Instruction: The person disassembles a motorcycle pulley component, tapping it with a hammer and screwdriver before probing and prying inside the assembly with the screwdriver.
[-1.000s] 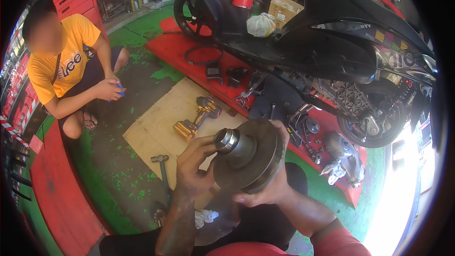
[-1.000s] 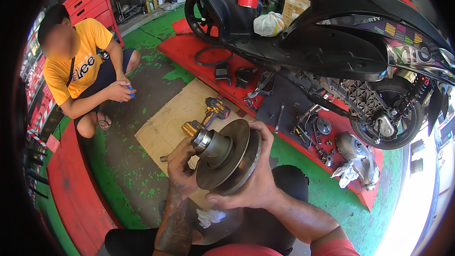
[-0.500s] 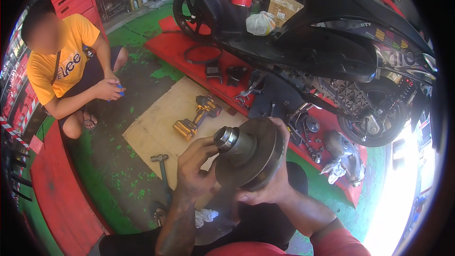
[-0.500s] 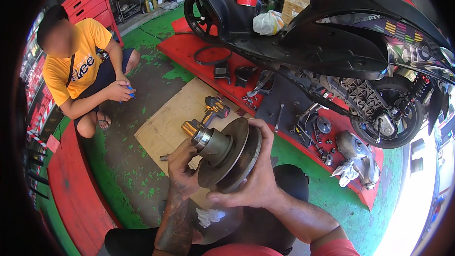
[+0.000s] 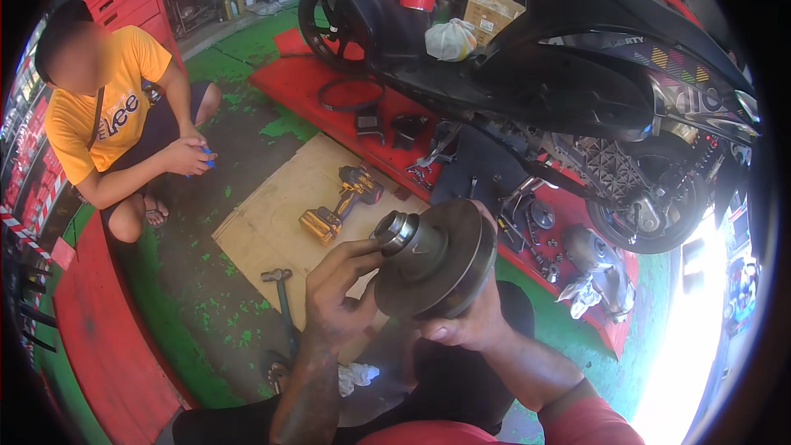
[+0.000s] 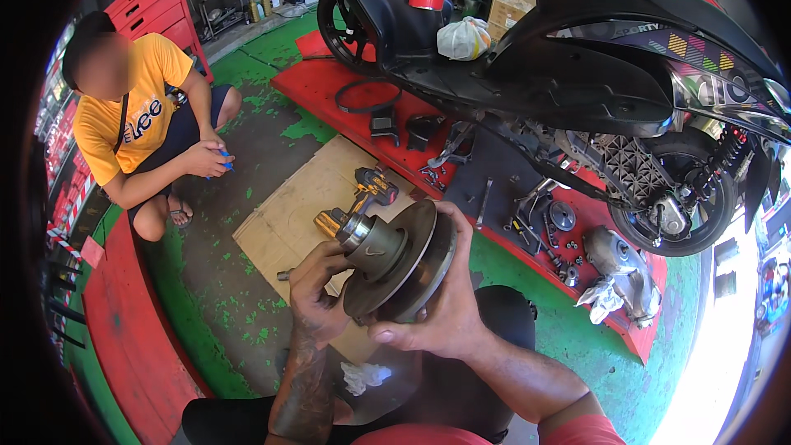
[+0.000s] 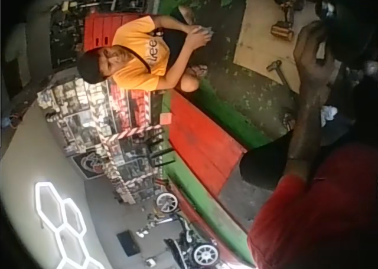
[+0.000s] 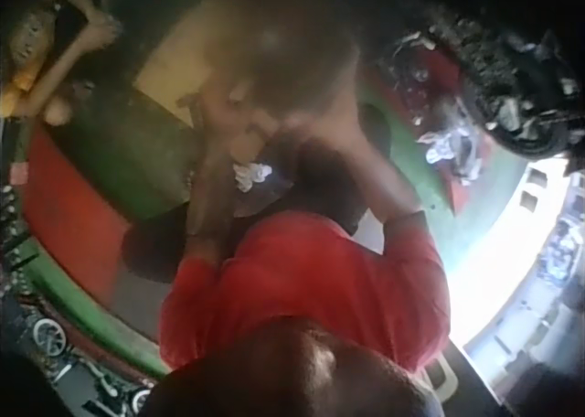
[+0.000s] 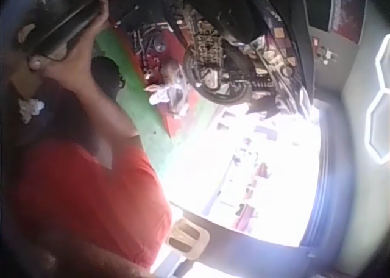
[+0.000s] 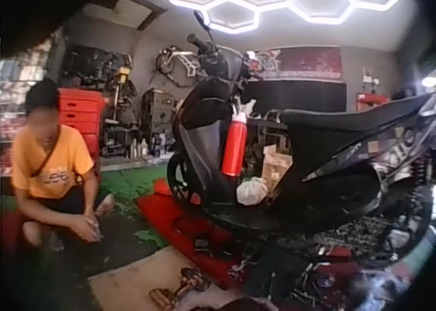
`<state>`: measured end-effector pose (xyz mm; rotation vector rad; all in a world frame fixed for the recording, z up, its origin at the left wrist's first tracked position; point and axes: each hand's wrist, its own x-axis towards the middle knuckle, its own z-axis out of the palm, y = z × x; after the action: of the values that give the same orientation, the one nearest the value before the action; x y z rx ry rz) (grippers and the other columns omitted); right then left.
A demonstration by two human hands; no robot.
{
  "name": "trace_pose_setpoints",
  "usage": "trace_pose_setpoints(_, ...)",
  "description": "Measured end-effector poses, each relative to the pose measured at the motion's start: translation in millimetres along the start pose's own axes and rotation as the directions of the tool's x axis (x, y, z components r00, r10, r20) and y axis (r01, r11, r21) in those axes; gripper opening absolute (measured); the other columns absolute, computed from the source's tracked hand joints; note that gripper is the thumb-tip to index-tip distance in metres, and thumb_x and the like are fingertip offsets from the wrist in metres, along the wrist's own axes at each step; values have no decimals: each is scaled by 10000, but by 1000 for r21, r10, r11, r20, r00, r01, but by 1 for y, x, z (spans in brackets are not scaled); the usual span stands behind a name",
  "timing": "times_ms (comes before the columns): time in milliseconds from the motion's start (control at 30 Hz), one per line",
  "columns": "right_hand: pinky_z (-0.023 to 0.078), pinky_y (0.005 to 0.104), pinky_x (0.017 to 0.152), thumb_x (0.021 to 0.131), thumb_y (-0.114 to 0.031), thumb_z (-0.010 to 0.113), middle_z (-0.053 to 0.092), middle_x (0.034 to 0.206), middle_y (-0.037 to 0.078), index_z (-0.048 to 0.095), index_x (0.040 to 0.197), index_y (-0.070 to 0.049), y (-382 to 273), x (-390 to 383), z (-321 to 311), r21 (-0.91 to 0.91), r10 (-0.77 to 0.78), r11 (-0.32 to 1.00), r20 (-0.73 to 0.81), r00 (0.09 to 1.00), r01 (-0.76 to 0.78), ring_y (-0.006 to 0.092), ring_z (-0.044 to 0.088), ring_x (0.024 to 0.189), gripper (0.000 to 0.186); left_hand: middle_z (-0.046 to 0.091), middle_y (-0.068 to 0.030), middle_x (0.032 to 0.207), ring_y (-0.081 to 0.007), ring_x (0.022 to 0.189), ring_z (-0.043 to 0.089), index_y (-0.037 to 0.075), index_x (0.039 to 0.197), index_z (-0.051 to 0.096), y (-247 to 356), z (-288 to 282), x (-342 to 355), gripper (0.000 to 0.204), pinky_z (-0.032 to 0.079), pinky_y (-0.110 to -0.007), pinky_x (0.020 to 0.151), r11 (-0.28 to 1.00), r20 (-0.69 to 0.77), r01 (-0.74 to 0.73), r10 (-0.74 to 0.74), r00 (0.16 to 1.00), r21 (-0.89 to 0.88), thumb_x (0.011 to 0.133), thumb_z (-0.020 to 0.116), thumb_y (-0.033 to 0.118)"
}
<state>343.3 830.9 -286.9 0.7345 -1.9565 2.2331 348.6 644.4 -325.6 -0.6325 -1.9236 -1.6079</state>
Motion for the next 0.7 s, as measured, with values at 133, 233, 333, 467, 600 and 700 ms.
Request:
trace_pose_setpoints(133,444,459,1045,575,-333,994,423,1362,183,101,1532,-71,-3,-1,5,95,50,994,-43,998,-45,326,519,1236,1335,711,-162,1164,-270,954,690,-48,1023,715,1,1,1,310,538,-325,839,1000,4,-10,10,1000,-6,721,680,-110)
trace_pose_setpoints(233,443,463,1049,579,-332,992,419,1366,183,100,1533,-71,-7,-1,7,167,84,984,-79,993,-69,328,517,1236,1332,711,-162,1162,-269,951,690,-46,1027,717,1,1,2,315,539,-324,835,1000,8,-17,17,1000,-11,720,680,-108)
trace_pose_setpoints(333,436,466,1058,581,-348,994,412,1374,186,97,1540,-71,-8,0,5,127,85,989,-55,995,-78,330,509,1248,1342,711,-160,1152,-266,945,688,-44,1030,719,3,0,3,321,538,-316,826,1000,5,-19,19,1000,-3,719,677,-107)
trace_pose_setpoints(467,429,467,1069,586,-364,996,405,1385,186,90,1547,-69,0,-3,0,124,93,988,-29,995,-89,332,499,1263,1353,711,-158,1144,-261,945,686,-43,1034,720,3,1,2,324,537,-308,817,1000,1,-8,8,1000,-13,719,674,-108)
trace_pose_setpoints(600,419,468,1080,594,-377,996,396,1397,184,84,1554,-65,4,-5,-1,149,103,984,-9,995,-101,333,486,1281,1361,709,-157,1138,-257,949,684,-43,1036,720,4,1,1,326,536,-301,812,1000,-5,3,-4,1000,-20,720,673,-109)
trace_pose_setpoints(700,408,468,1092,604,-386,994,388,1407,182,82,1559,-60,1,-4,1,190,111,976,-10,994,-107,334,472,1299,1360,708,-156,1134,-253,953,682,-44,1036,719,6,1,1,325,534,-295,810,1000,-11,3,-3,1000,-5,722,671,-111)
